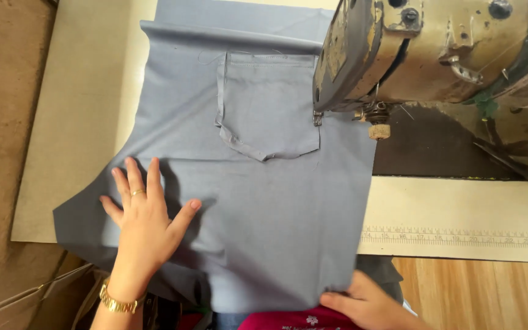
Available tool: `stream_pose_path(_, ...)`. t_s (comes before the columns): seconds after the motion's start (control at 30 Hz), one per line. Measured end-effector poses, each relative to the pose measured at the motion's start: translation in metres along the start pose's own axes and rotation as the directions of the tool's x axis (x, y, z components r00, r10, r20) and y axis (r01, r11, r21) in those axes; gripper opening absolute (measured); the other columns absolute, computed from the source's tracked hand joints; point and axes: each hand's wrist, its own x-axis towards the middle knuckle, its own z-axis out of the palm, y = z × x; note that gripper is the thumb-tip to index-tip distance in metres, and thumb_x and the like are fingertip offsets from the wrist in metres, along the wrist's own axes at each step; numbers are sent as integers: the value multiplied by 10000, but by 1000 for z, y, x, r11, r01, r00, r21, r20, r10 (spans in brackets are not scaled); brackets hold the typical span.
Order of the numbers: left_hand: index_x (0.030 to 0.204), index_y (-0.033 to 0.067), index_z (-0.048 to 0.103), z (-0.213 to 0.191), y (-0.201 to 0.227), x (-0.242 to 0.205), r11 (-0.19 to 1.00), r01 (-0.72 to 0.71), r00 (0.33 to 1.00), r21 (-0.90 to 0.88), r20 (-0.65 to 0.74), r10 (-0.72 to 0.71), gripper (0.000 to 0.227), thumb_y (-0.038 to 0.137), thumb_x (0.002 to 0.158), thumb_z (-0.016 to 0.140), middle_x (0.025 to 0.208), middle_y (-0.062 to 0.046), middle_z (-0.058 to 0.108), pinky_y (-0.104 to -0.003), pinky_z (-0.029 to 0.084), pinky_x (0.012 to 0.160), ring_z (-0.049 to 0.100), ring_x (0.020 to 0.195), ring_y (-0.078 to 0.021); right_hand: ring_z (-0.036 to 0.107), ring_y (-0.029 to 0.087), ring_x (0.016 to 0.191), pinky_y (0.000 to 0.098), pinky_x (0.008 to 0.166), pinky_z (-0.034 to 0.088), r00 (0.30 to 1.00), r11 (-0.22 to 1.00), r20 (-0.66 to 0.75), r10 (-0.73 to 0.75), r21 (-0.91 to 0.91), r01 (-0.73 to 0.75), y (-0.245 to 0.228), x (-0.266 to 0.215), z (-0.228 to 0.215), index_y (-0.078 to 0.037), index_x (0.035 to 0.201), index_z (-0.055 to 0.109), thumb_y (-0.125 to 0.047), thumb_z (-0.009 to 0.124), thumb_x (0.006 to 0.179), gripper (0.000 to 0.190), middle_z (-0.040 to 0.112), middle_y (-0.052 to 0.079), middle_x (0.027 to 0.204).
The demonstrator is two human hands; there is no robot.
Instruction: Sewing a pocket onto a grey fabric garment using an industrial sewing machine, including alignment and thread trimming.
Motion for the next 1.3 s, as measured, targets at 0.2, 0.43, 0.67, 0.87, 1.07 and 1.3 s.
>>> stream_pose_path(0.2, 1443, 89, 189, -3, 2, 6, 991, -19, 1000, 130, 12, 18, 975, 682, 723, 474, 1487, -291, 30, -733, 108, 919, 6, 1350, -490, 681, 353, 885, 448, 734, 529, 995, 738, -83, -48, 669, 91, -4, -45, -20, 97, 1166, 546, -113, 661, 762, 470, 685, 243, 1049)
stream_pose_path(0.43, 1452, 106, 173, -4, -3, 4, 987, -43, 999, 152, 18, 41, 992, 695, 713, 476, 1500, -261, 40, -742, 106, 914, 16, 1366, -457, 537, 204, 1052, 352, 875, 458, 979, 432, 73, 190, -902, -16, 10, -24, -48, -253, 1206, 510, -418, 587, 871, 381, 450, -21, 1218)
stream_pose_path(0.67, 1260, 153, 510, -1, 82, 41, 764, -642, 737, 56, -230, 636, 566, 414, 784, 674, 1325, -111, 446, -591, 259, 985, 341, 1293, -417, 670, 147, 1048, 355, 857, 498, 920, 512, 328, -215, -764, 392, -143, -34, -54, -229, 1100, 712, -402, 575, 866, 321, 704, -45, 1165)
stream_pose_path(0.87, 937, 154, 594, 80, 136, 97, 609, -774, 566, 175, -241, 789, 328, 376, 706, 668, 833, -7, 528, -373, 385, 651, 512, 784, -219, 610, 283, 933, 410, 729, 513, 590, -92, 276, -759, -942, 322, -167, 81, -78, -72, 1101, 590, -165, 545, 887, 238, 607, 76, 975)
stream_pose_path(1.07, 624, 146, 560, 75, 141, 115, 608, -780, 519, 149, -388, 761, 160, 239, 749, 596, 584, 3, 488, -316, 333, 459, 497, 546, -216, 620, 232, 717, 410, 596, 510, 719, 170, 103, -688, -939, 298, -169, 112, -82, -160, 1099, 607, -145, 621, 808, 292, 625, 20, 797)
stream_pose_path(1.3, 690, 102, 574, 60, 143, 111, 625, -771, 615, -123, -402, 679, 162, 245, 739, 634, 586, -35, 470, -336, 402, 479, 521, 556, -250, 635, 216, 765, 377, 638, 495, 781, 372, -135, -610, -919, 131, -175, 120, -74, -250, 976, 628, -260, 559, 863, 132, 606, -57, 676)
